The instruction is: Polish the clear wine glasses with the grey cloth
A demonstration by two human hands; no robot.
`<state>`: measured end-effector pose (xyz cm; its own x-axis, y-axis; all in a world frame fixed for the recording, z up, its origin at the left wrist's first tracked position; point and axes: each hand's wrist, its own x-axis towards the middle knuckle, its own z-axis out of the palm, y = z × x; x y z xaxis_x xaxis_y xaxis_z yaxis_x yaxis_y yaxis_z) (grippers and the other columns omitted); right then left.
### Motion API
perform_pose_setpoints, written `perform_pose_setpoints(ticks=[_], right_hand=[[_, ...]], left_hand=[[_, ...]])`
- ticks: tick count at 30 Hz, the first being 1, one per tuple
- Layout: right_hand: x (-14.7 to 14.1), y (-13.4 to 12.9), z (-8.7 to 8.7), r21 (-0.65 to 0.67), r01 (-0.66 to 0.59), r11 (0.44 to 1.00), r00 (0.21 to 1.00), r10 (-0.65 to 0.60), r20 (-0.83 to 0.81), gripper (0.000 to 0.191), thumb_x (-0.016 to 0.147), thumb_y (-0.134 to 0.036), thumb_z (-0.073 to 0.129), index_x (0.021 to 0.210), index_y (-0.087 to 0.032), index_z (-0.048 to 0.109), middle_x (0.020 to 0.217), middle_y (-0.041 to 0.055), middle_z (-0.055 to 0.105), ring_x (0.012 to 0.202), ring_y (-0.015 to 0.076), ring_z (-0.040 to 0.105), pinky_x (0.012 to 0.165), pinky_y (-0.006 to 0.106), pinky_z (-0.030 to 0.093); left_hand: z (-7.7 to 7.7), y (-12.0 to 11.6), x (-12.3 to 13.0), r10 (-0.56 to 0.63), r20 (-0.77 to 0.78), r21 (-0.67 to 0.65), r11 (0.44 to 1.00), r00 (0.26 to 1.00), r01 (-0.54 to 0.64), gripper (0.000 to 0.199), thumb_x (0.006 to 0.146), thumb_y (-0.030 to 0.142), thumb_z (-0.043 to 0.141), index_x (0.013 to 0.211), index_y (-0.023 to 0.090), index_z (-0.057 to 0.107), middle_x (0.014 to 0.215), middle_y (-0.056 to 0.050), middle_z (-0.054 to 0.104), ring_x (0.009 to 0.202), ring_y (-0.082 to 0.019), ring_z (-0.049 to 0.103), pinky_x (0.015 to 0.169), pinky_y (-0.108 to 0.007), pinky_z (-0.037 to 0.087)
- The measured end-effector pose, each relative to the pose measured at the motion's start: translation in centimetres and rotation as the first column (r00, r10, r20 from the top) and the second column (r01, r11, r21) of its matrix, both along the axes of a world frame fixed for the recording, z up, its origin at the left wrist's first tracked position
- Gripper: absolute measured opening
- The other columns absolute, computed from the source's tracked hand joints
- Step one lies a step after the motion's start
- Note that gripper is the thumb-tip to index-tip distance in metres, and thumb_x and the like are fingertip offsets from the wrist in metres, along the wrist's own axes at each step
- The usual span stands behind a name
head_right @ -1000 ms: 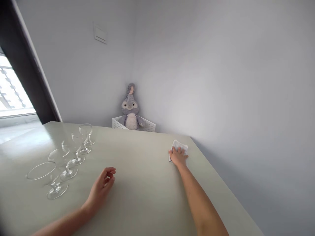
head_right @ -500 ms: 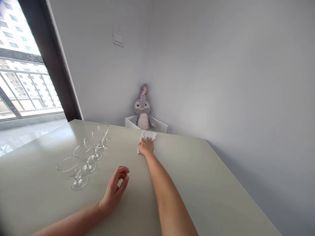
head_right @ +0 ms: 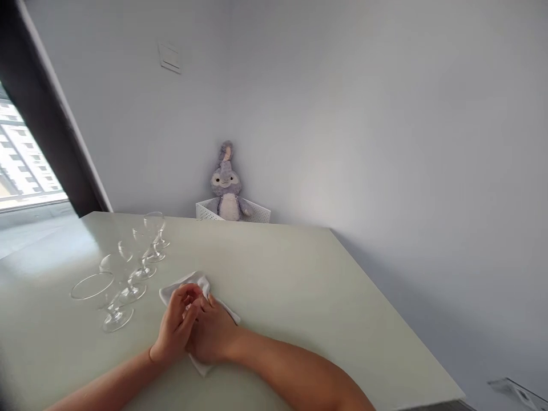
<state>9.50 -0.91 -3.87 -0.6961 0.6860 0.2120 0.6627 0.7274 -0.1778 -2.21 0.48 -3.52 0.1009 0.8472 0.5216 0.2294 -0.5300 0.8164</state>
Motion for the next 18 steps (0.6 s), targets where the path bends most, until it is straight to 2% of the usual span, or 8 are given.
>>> perform_pose_setpoints(ticks=[3,5,7,9,12,14,16,18], right_hand=[[4.3,-5.0,1.8,-0.140,0.072,0.988,0.997,-0.075,-0.013,0.059,0.086,-0.043,0.038,0.137,-0.016,0.023,0.144,0.0086,0.019,0.132,0.0266,0.010,0.107,0.044,0.013],[7.4,-7.7,2.2,-0.214,0.158,0.964,0.987,-0.159,0.011,0.059,0.086,-0.043,0.037,0.138,-0.019,0.020,0.145,0.0055,0.015,0.133,0.0247,0.007,0.108,0.043,0.011],[10.8,-9.9,1.9,-0.230,0.301,0.925,0.953,-0.300,0.041,0.057,0.088,-0.040,0.035,0.139,-0.022,0.017,0.146,0.0033,0.014,0.133,0.0226,0.006,0.108,0.042,0.011],[14.6,-11.6,0.8,-0.205,0.471,0.858,0.882,-0.466,0.073,0.055,0.089,-0.041,0.032,0.139,-0.024,0.016,0.145,0.0016,0.014,0.133,0.0211,0.008,0.108,0.041,0.012],[20.9,-13.3,-1.1,-0.132,0.704,0.698,0.710,-0.691,0.133,0.052,0.089,-0.045,0.026,0.138,-0.028,0.019,0.145,-0.0003,0.017,0.133,0.0208,0.010,0.107,0.042,0.014],[25.1,-13.5,-2.3,-0.079,0.812,0.579,0.583,-0.795,0.168,0.054,0.087,-0.050,0.024,0.137,-0.028,0.023,0.145,-0.0006,0.018,0.133,0.0218,0.011,0.107,0.043,0.014],[28.5,-12.7,-3.0,-0.035,0.894,0.446,0.445,-0.879,0.169,0.061,0.086,-0.054,0.022,0.138,-0.023,0.018,0.144,0.0032,0.019,0.132,0.0224,0.014,0.106,0.043,0.016],[30.8,-11.0,-3.2,-0.001,0.947,0.320,0.315,-0.933,0.173,0.068,0.084,-0.055,0.022,0.139,-0.016,0.014,0.144,0.0080,0.018,0.132,0.0231,0.016,0.105,0.041,0.019]], left_hand=[[-0.1,-0.1,0.0,-0.043,-0.030,0.065,0.997,0.999,0.044,0.020,0.084,0.025,0.043,0.104,0.020,0.042,0.094,-0.005,0.050,0.081,-0.014,0.052,0.076,-0.031,0.045],[-0.2,-0.1,-0.1,-0.065,-0.059,0.091,0.993,0.996,0.071,0.020,0.083,0.024,0.043,0.103,0.020,0.042,0.092,-0.005,0.050,0.078,-0.013,0.051,0.075,-0.031,0.045],[-0.3,-0.1,-0.1,-0.077,-0.081,0.102,0.991,0.994,0.085,0.020,0.083,0.023,0.043,0.103,0.020,0.042,0.091,-0.005,0.049,0.077,-0.013,0.050,0.074,-0.031,0.045],[-0.3,-0.1,-0.1,-0.079,-0.097,0.113,0.990,0.992,0.090,0.020,0.084,0.022,0.043,0.103,0.020,0.041,0.091,-0.004,0.049,0.077,-0.013,0.050,0.073,-0.031,0.045],[-0.4,-0.1,0.1,-0.073,-0.127,0.125,0.988,0.989,0.089,0.020,0.083,0.021,0.042,0.104,0.021,0.041,0.090,-0.004,0.049,0.077,-0.013,0.051,0.072,-0.030,0.045],[-0.4,-0.2,0.2,-0.073,-0.146,0.134,0.987,0.987,0.093,0.020,0.084,0.022,0.042,0.103,0.021,0.041,0.088,-0.004,0.050,0.076,-0.013,0.051,0.070,-0.029,0.046],[-0.4,-0.2,0.4,-0.081,-0.171,0.147,0.983,0.982,0.107,0.019,0.084,0.021,0.041,0.103,0.021,0.041,0.087,-0.003,0.050,0.073,-0.012,0.051,0.068,-0.029,0.046],[-0.4,-0.2,0.6,-0.095,-0.203,0.165,0.978,0.975,0.130,0.019,0.083,0.020,0.041,0.103,0.021,0.040,0.085,-0.003,0.050,0.070,-0.012,0.050,0.066,-0.029,0.046]])
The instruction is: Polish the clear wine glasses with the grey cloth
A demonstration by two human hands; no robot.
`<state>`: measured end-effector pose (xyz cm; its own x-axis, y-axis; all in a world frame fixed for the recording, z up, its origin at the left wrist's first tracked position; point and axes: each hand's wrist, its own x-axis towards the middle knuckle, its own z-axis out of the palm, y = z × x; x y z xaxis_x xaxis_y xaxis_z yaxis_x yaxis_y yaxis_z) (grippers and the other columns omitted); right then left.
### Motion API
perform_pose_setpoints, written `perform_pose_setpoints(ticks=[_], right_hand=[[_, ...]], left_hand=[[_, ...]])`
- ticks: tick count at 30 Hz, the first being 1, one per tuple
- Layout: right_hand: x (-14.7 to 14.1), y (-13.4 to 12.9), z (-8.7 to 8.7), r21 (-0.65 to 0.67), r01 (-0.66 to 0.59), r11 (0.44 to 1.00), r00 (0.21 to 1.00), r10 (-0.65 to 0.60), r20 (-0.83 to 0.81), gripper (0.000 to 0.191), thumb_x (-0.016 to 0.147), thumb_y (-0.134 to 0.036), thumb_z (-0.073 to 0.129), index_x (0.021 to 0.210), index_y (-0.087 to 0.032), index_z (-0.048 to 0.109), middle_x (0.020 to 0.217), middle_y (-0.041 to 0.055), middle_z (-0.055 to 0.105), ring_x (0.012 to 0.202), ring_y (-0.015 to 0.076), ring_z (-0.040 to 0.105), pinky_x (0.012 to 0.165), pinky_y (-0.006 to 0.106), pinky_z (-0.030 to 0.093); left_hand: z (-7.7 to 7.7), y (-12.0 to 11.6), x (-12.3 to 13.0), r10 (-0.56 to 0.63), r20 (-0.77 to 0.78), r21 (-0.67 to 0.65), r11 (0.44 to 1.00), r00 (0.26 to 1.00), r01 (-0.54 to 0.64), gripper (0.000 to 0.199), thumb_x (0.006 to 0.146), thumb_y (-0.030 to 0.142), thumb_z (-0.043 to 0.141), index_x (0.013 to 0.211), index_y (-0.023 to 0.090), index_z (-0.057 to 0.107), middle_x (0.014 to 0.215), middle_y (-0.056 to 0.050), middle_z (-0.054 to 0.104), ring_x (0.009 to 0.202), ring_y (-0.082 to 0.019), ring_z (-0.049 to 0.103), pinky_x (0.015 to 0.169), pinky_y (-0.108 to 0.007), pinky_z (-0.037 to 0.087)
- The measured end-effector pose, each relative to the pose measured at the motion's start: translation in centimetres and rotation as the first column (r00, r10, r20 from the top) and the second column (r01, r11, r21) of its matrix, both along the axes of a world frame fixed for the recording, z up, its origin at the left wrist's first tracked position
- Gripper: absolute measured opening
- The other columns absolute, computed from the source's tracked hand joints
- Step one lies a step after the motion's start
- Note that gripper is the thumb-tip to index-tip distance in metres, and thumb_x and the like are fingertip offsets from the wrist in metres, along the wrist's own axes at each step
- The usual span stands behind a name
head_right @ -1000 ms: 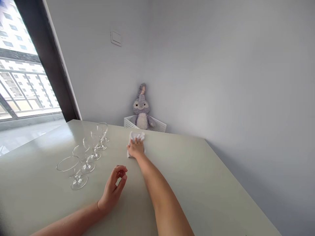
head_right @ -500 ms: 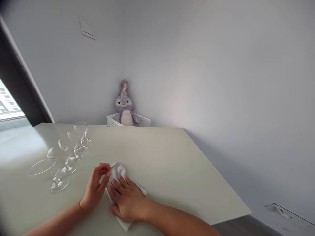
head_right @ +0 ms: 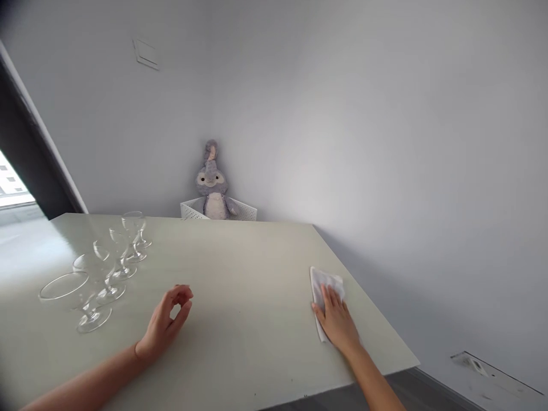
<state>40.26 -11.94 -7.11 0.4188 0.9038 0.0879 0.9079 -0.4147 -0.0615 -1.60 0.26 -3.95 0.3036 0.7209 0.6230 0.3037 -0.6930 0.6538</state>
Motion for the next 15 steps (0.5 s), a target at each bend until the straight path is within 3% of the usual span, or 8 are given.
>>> perform_pose_setpoints(ticks=[2,5,11,15], right_hand=[[0.8,2.4,0.2,-0.024,0.079,0.997,0.997,-0.079,0.027,0.070,0.084,-0.055,0.022,0.139,-0.011,0.015,0.144,0.0111,0.017,0.131,0.0245,0.017,0.104,0.040,0.020],[-0.3,6.6,0.9,-0.092,0.062,0.994,0.997,-0.058,0.046,0.066,0.086,-0.050,0.019,0.136,-0.009,0.024,0.144,0.0112,0.019,0.131,0.0271,0.016,0.104,0.040,0.018],[-7.9,13.7,1.5,-0.122,-0.157,0.980,0.987,0.161,0.025,0.062,0.087,-0.047,0.018,0.137,-0.011,0.024,0.144,0.0089,0.018,0.131,0.0268,0.014,0.104,0.041,0.011],[-13.4,16.0,1.6,-0.087,-0.279,0.956,0.960,0.280,-0.003,0.061,0.087,-0.047,0.016,0.136,-0.013,0.026,0.144,0.0087,0.020,0.130,0.0297,0.013,0.102,0.048,0.008]], left_hand=[[0.0,0.0,0.2,-0.013,-0.024,0.024,1.000,1.000,0.013,0.021,0.083,0.018,0.040,0.104,0.021,0.039,0.084,-0.002,0.050,0.068,-0.011,0.049,0.065,-0.028,0.046],[0.1,-0.1,0.4,-0.012,-0.042,0.046,0.999,0.999,0.014,0.025,0.083,0.017,0.040,0.108,0.021,0.037,0.083,-0.002,0.050,0.066,-0.010,0.049,0.065,-0.027,0.045],[0.4,-0.3,0.4,-0.046,-0.121,0.126,0.990,0.992,0.062,0.025,0.083,0.014,0.038,0.107,0.020,0.038,0.083,-0.003,0.051,0.066,-0.011,0.049,0.063,-0.026,0.045],[2.1,-1.8,0.5,-0.172,-0.282,0.256,0.935,0.944,0.246,0.024,0.081,0.011,0.035,0.100,0.020,0.046,0.083,-0.007,0.055,0.072,-0.013,0.053,0.064,-0.027,0.045]])
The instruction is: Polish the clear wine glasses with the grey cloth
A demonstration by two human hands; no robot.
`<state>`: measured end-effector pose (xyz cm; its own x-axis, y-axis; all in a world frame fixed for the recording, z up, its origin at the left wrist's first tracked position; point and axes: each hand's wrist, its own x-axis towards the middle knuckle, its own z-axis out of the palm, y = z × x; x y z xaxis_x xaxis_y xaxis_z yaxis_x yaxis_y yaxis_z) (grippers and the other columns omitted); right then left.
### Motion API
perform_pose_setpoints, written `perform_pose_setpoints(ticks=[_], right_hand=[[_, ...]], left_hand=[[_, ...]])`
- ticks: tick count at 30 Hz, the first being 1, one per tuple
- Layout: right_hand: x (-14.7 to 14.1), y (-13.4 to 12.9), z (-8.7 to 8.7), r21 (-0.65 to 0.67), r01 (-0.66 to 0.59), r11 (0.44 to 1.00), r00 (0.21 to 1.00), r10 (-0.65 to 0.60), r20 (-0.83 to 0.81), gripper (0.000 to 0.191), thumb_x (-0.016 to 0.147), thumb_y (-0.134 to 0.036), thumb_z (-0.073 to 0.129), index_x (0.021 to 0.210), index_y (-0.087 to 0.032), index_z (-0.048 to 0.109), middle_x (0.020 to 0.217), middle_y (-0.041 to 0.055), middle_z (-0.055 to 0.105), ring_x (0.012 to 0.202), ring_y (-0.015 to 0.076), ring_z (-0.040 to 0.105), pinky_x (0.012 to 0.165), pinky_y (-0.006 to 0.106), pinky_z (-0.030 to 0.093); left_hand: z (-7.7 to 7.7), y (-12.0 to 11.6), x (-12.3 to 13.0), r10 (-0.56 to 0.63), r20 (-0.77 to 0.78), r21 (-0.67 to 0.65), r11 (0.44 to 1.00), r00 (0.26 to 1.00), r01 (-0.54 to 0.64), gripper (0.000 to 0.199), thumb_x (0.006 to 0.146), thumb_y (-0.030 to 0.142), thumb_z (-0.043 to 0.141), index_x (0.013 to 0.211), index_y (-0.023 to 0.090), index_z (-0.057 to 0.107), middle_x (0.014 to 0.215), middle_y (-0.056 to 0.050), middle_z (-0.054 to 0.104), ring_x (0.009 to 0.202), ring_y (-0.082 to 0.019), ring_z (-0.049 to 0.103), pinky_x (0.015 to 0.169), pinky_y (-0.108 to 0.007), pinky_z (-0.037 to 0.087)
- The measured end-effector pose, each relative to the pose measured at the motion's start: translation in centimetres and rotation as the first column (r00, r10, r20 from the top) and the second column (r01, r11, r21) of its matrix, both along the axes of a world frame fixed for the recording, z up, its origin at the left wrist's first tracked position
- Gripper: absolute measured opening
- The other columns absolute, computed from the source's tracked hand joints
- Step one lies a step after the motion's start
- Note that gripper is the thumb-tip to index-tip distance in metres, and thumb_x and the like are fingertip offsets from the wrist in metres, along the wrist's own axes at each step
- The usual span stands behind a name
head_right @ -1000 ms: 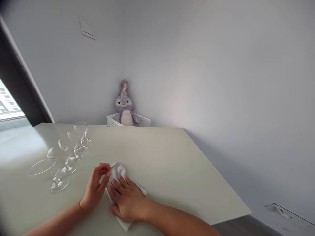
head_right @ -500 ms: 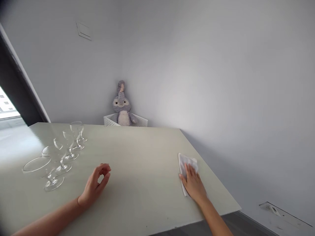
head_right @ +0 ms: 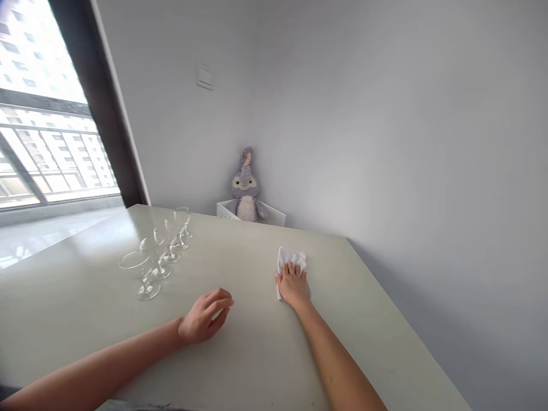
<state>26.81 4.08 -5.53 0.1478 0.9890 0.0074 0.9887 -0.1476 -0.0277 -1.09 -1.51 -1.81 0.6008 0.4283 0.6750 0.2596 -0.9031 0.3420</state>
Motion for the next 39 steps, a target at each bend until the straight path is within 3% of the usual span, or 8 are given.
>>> perform_pose_setpoints(ticks=[7,11,15,19,23,30,35,39], right_hand=[[-3.3,0.5,0.0,0.059,-0.112,0.992,0.993,0.114,-0.025,0.056,0.088,-0.044,0.018,0.134,-0.015,0.031,0.142,0.0078,0.025,0.128,0.0291,0.018,0.100,0.051,0.009],[-3.1,0.1,-0.2,0.083,-0.132,0.988,0.991,0.134,-0.022,0.055,0.087,-0.044,0.021,0.133,-0.017,0.033,0.141,0.0052,0.028,0.129,0.0271,0.019,0.101,0.048,0.014],[-3.0,-0.8,0.3,0.099,-0.161,0.982,0.986,0.164,-0.015,0.052,0.087,-0.044,0.024,0.130,-0.019,0.039,0.138,0.0049,0.034,0.127,0.0264,0.024,0.099,0.048,0.018],[-2.8,-1.5,1.2,0.208,-0.184,0.961,0.981,0.192,-0.020,0.052,0.089,-0.047,0.019,0.114,-0.020,0.056,0.123,0.0064,0.052,0.113,0.0257,0.042,0.092,0.045,0.028],[-2.3,-1.5,1.2,0.268,-0.196,0.943,0.976,0.215,-0.042,0.051,0.089,-0.046,0.020,0.106,-0.021,0.061,0.114,0.0062,0.058,0.102,0.0245,0.048,0.083,0.039,0.036],[-2.4,-2.0,0.5,0.279,-0.292,0.915,0.951,0.310,-0.021,0.046,0.084,-0.045,0.035,0.118,-0.019,0.052,0.107,0.0097,0.056,0.092,0.0239,0.053,0.076,0.035,0.040],[-2.7,-2.2,0.9,0.217,-0.215,0.952,0.949,0.256,-0.182,0.038,0.087,-0.035,0.027,0.106,-0.024,0.059,0.097,0.0053,0.058,0.078,0.0188,0.059,0.061,0.030,0.043],[-1.9,-1.6,1.0,0.385,0.001,0.923,0.838,0.209,-0.503,0.038,0.083,-0.043,0.032,0.087,-0.020,0.063,0.091,0.0056,0.061,0.083,0.0205,0.058,0.069,0.031,0.044]], left_hand=[[6.4,-4.0,-0.1,0.141,0.426,-0.023,0.989,0.894,-0.145,0.020,0.081,0.010,0.040,0.096,0.021,0.045,0.078,-0.005,0.051,0.068,-0.015,0.052,0.057,-0.031,0.045],[7.0,-4.3,-1.5,0.290,0.603,-0.005,0.933,0.743,-0.360,0.016,0.080,0.009,0.044,0.089,0.021,0.050,0.075,-0.002,0.050,0.068,-0.014,0.050,0.055,-0.029,0.043],[4.6,-3.6,-4.3,0.596,0.723,-0.268,0.708,0.350,-0.653,0.015,0.076,0.018,0.054,0.088,0.020,0.046,0.088,-0.004,0.049,0.080,-0.015,0.050,0.067,-0.031,0.043],[2.0,-2.7,-8.1,0.855,0.519,-0.699,0.431,0.009,-0.570,0.039,0.071,0.032,0.060,0.105,0.022,0.043,0.087,-0.001,0.048,0.069,-0.011,0.047,0.060,-0.025,0.041],[0.6,-1.0,-11.1,0.947,0.266,-0.872,0.316,0.181,-0.375,0.053,0.067,0.038,0.061,0.115,0.026,0.041,0.109,-0.006,0.050,0.076,-0.012,0.051,0.057,-0.024,0.041],[0.6,1.6,-11.8,0.874,0.256,-0.921,0.350,0.414,-0.170,0.056,0.061,0.041,0.066,0.110,0.023,0.046,0.100,-0.005,0.058,0.058,-0.007,0.047,0.048,-0.019,0.035],[1.0,1.1,-10.2,0.884,0.194,-0.922,0.313,0.425,-0.228,0.051,0.057,0.047,0.066,0.095,0.018,0.051,0.076,0.001,0.054,0.050,-0.006,0.041,0.044,-0.019,0.031],[2.0,1.6,-6.9,0.812,0.206,-0.847,0.428,0.546,-0.316,0.043,0.064,0.042,0.062,0.098,0.019,0.049,0.075,0.001,0.053,0.060,-0.010,0.048,0.053,-0.022,0.038]])
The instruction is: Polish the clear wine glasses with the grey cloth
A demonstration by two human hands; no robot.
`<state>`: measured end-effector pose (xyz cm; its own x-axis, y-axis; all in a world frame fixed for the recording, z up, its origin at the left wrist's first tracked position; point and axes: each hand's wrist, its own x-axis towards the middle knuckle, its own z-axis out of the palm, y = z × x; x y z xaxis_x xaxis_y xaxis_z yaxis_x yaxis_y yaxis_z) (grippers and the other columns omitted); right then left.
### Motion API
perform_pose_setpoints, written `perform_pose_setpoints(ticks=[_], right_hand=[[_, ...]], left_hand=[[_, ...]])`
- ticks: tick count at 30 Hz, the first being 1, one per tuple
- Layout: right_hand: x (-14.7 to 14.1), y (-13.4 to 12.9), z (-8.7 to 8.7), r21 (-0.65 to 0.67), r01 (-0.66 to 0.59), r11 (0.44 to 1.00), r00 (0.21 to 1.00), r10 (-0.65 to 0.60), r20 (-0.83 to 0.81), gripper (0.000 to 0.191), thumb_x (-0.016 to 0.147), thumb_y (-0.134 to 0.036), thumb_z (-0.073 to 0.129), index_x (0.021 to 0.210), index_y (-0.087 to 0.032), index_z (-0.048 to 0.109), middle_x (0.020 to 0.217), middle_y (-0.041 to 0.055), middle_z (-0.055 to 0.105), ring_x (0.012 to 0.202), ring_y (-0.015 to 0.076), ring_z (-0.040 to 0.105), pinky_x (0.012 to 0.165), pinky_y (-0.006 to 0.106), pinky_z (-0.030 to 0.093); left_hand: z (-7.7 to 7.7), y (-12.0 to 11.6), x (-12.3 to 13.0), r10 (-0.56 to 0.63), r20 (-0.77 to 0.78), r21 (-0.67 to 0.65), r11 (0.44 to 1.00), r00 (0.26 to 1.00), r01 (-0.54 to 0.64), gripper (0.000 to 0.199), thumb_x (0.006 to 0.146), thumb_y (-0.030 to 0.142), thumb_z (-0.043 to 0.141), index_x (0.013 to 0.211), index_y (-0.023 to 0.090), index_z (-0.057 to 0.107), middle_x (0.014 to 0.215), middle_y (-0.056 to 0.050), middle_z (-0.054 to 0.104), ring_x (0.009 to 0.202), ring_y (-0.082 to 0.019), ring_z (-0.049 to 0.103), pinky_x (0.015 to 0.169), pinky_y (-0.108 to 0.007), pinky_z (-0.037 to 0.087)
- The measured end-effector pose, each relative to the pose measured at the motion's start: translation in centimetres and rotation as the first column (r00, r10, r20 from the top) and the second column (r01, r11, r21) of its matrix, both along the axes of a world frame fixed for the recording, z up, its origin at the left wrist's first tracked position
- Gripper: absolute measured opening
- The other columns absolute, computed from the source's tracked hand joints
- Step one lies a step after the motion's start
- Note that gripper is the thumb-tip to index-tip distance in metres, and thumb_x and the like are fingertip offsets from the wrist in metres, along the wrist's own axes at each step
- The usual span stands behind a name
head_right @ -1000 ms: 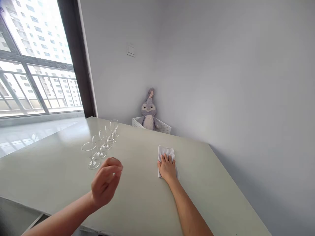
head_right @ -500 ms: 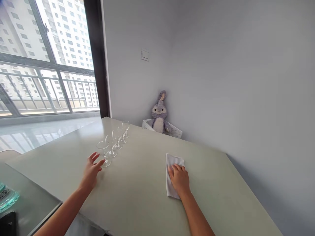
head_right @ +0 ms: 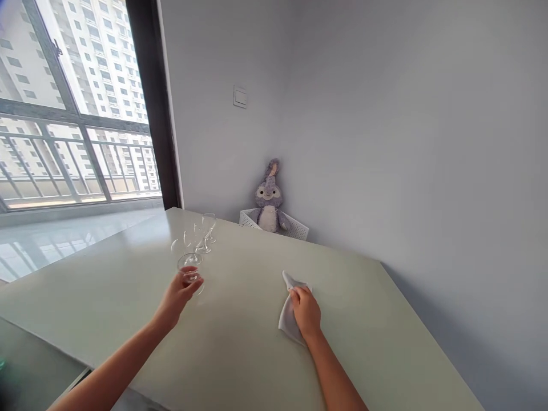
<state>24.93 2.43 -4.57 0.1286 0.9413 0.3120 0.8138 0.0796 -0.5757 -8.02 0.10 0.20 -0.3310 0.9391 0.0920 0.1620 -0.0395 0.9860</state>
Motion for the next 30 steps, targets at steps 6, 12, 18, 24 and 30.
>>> perform_pose_setpoints(ticks=[6,12,18,24,30], right_hand=[[1.1,1.4,-0.2,-0.054,0.214,0.975,0.517,-0.160,-0.841,0.032,0.070,-0.049,0.048,0.073,-0.018,0.054,0.061,-0.0008,0.056,0.059,0.0174,0.056,0.055,0.029,0.047],[-0.2,1.1,0.7,-0.019,0.154,0.988,0.261,-0.059,-0.964,0.027,0.071,-0.044,0.047,0.079,-0.019,0.052,0.071,0.0006,0.058,0.068,0.0177,0.057,0.061,0.030,0.049],[-6.1,-2.5,4.1,0.253,-0.003,0.968,0.754,0.168,-0.635,0.031,0.085,-0.042,0.037,0.098,-0.019,0.053,0.085,0.0030,0.058,0.080,0.0170,0.054,0.070,0.028,0.046],[-11.5,-3.1,3.8,0.232,-0.411,0.882,0.853,0.462,-0.243,0.043,0.089,-0.034,0.032,0.130,-0.021,0.035,0.131,0.0073,0.043,0.120,0.0212,0.038,0.099,0.037,0.033],[-10.1,-2.2,2.2,0.063,-0.478,0.876,0.696,0.421,-0.581,0.037,0.083,-0.041,0.044,0.111,-0.019,0.053,0.088,0.0038,0.064,0.075,0.0173,0.060,0.064,0.029,0.051]], left_hand=[[0.8,4.7,6.3,-0.123,-0.399,0.077,0.983,0.909,0.167,0.042,0.069,0.031,0.057,0.108,0.024,0.043,0.089,0.000,0.056,0.064,-0.012,0.051,0.062,-0.026,0.040],[-2.0,6.4,9.2,-0.096,-0.567,0.067,0.984,0.818,0.162,0.044,0.074,0.030,0.054,0.115,0.024,0.036,0.107,-0.007,0.054,0.092,-0.021,0.054,0.078,-0.034,0.040],[-2.9,5.0,9.0,-0.100,-0.633,0.057,0.983,0.768,0.175,0.043,0.076,0.033,0.052,0.115,0.023,0.037,0.113,-0.007,0.052,0.100,-0.023,0.052,0.082,-0.035,0.038],[-2.3,4.3,8.7,-0.155,-0.668,0.043,0.968,0.728,0.246,0.025,0.080,0.023,0.043,0.105,0.022,0.042,0.099,-0.006,0.057,0.093,-0.020,0.053,0.078,-0.031,0.038],[-2.6,4.7,8.4,-0.063,-0.891,0.132,0.912,0.451,0.389,0.034,0.077,0.025,0.052,0.110,0.019,0.047,0.096,-0.008,0.059,0.094,-0.024,0.048,0.084,-0.037,0.033]])
